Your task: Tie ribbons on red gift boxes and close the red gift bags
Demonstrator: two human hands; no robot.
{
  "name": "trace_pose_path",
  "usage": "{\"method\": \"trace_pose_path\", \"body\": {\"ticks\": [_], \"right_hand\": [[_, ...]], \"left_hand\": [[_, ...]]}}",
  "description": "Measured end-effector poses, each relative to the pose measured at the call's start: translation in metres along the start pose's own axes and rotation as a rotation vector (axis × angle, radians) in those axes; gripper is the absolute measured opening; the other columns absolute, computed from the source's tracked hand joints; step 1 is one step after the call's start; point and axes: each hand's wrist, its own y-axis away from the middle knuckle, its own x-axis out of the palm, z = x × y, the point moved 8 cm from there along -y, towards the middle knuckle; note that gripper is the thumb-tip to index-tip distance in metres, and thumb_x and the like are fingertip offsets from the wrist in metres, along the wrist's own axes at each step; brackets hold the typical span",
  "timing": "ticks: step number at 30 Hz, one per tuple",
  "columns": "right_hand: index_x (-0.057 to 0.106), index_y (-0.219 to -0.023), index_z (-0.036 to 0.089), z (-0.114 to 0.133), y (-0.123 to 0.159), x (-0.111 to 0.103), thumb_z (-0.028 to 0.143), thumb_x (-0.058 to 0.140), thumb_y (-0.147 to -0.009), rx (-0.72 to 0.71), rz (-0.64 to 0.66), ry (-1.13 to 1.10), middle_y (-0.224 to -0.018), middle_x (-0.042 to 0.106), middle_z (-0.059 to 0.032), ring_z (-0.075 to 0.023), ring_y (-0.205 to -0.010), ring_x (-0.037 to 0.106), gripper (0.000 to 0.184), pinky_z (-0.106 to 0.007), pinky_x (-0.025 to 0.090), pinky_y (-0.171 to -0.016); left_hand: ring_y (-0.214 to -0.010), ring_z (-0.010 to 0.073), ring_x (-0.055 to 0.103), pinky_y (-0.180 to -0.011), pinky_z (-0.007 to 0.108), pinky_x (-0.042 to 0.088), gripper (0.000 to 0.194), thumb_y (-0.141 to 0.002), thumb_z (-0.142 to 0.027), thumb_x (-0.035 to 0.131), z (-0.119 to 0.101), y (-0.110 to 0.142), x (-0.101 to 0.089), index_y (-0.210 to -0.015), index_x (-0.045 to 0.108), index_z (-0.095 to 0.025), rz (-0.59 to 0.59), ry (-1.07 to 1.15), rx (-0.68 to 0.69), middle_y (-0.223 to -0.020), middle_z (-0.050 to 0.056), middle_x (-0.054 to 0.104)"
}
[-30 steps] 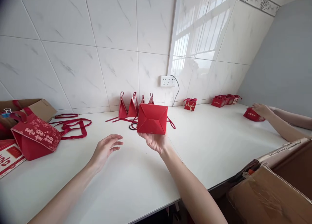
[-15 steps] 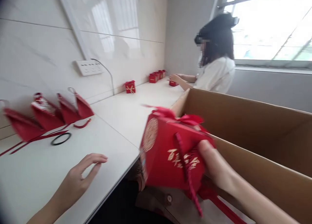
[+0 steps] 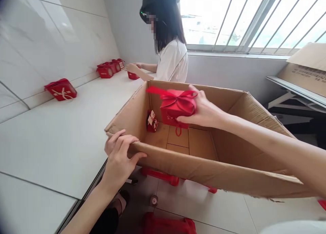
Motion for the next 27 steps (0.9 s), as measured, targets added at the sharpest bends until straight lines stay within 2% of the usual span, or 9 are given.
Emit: {"method": "trace_pose_path", "body": {"ticks": [3,6,10,13,17,19,21,24,27], "right_hand": [[0.015,-0.145,0.016,-0.023,-0.013,0.059,0.059,0.071,-0.06,0.035,0.2,0.092,-0.136,0.027,-0.0198,-0.0354,-0.099,0.058,0.111,-0.047,0.049,-0.088],[0.015,-0.145,0.015,-0.042,-0.021,0.102,0.055,0.074,-0.057,-0.043,0.285,0.206,-0.126,0.037,-0.0206,-0.034,-0.085,0.061,0.113,-0.045,0.053,-0.073],[0.012,-0.145,0.01,-0.065,-0.014,0.152,0.052,0.073,-0.06,-0.136,0.349,0.101,-0.13,0.033,-0.0231,-0.0366,-0.095,0.059,0.113,-0.046,0.051,-0.079],[0.008,-0.146,0.011,-0.079,0.004,0.202,0.048,0.075,-0.061,-0.103,0.448,-0.005,-0.135,0.027,-0.0255,-0.0395,-0.102,0.055,0.114,-0.05,0.048,-0.085],[0.017,-0.145,0.014,-0.077,0.038,0.266,0.044,0.078,-0.059,-0.077,0.574,-0.099,-0.133,0.033,-0.0242,-0.037,-0.104,0.055,0.111,-0.049,0.047,-0.087],[0.021,-0.145,0.015,-0.07,0.055,0.283,0.042,0.08,-0.055,-0.116,0.623,-0.147,-0.136,0.031,-0.0211,-0.038,-0.119,0.043,0.111,-0.048,0.043,-0.095],[0.023,-0.144,0.016,-0.063,0.069,0.288,0.038,0.079,-0.055,-0.157,0.653,-0.181,-0.14,0.028,-0.0185,-0.0369,-0.129,0.031,0.108,-0.048,0.037,-0.101],[0.032,-0.141,0.013,-0.051,0.081,0.289,0.033,0.077,-0.057,-0.181,0.714,-0.25,-0.14,0.029,-0.0182,-0.0339,-0.13,0.03,0.098,-0.045,0.034,-0.105],[0.036,-0.139,0.007,-0.033,0.08,0.3,0.031,0.076,-0.058,-0.142,0.773,-0.324,-0.144,0.025,-0.0219,-0.0365,-0.133,0.023,0.093,-0.047,0.023,-0.111]], "left_hand": [[-0.116,0.0269,0.045,-0.102,0.045,0.03,0.026,-0.079,-0.026,0.067,-0.003,0.013,-0.007,-0.101,0.054,-0.025,-0.161,-0.01,0.088,-0.096,0.005,0.061],[-0.114,0.0263,0.046,-0.1,0.043,0.033,0.03,-0.076,-0.021,0.069,-0.007,0.022,-0.012,-0.101,0.054,-0.024,-0.206,-0.048,0.144,-0.093,0.005,0.059],[-0.114,0.0255,0.047,-0.098,0.043,0.036,0.031,-0.073,-0.013,0.069,-0.01,0.035,-0.018,-0.098,0.055,-0.024,-0.226,-0.082,0.164,-0.089,0.005,0.057],[-0.119,0.0257,0.045,-0.098,0.041,0.038,0.032,-0.071,-0.007,0.066,-0.012,0.043,-0.021,-0.095,0.055,-0.023,-0.231,-0.105,0.159,-0.087,0.005,0.056],[-0.124,0.0262,0.041,-0.099,0.042,0.038,0.033,-0.071,-0.005,0.064,-0.013,0.043,-0.02,-0.096,0.054,-0.023,-0.217,-0.11,0.132,-0.088,0.005,0.056],[-0.125,0.0259,0.04,-0.099,0.041,0.039,0.033,-0.072,-0.005,0.063,-0.013,0.04,-0.019,-0.097,0.054,-0.023,-0.217,-0.095,0.12,-0.09,0.005,0.056],[-0.126,0.0264,0.04,-0.099,0.04,0.038,0.033,-0.072,-0.002,0.062,-0.014,0.037,-0.019,-0.097,0.054,-0.021,-0.227,-0.081,0.129,-0.091,0.005,0.056],[-0.126,0.0279,0.039,-0.102,0.041,0.036,0.031,-0.072,0.0,0.062,-0.015,0.033,-0.019,-0.097,0.054,-0.017,-0.229,-0.072,0.138,-0.092,0.007,0.056],[-0.125,0.0287,0.039,-0.104,0.043,0.033,0.03,-0.073,-0.001,0.062,-0.016,0.033,-0.02,-0.097,0.054,-0.016,-0.226,-0.064,0.144,-0.093,0.008,0.055]]}}
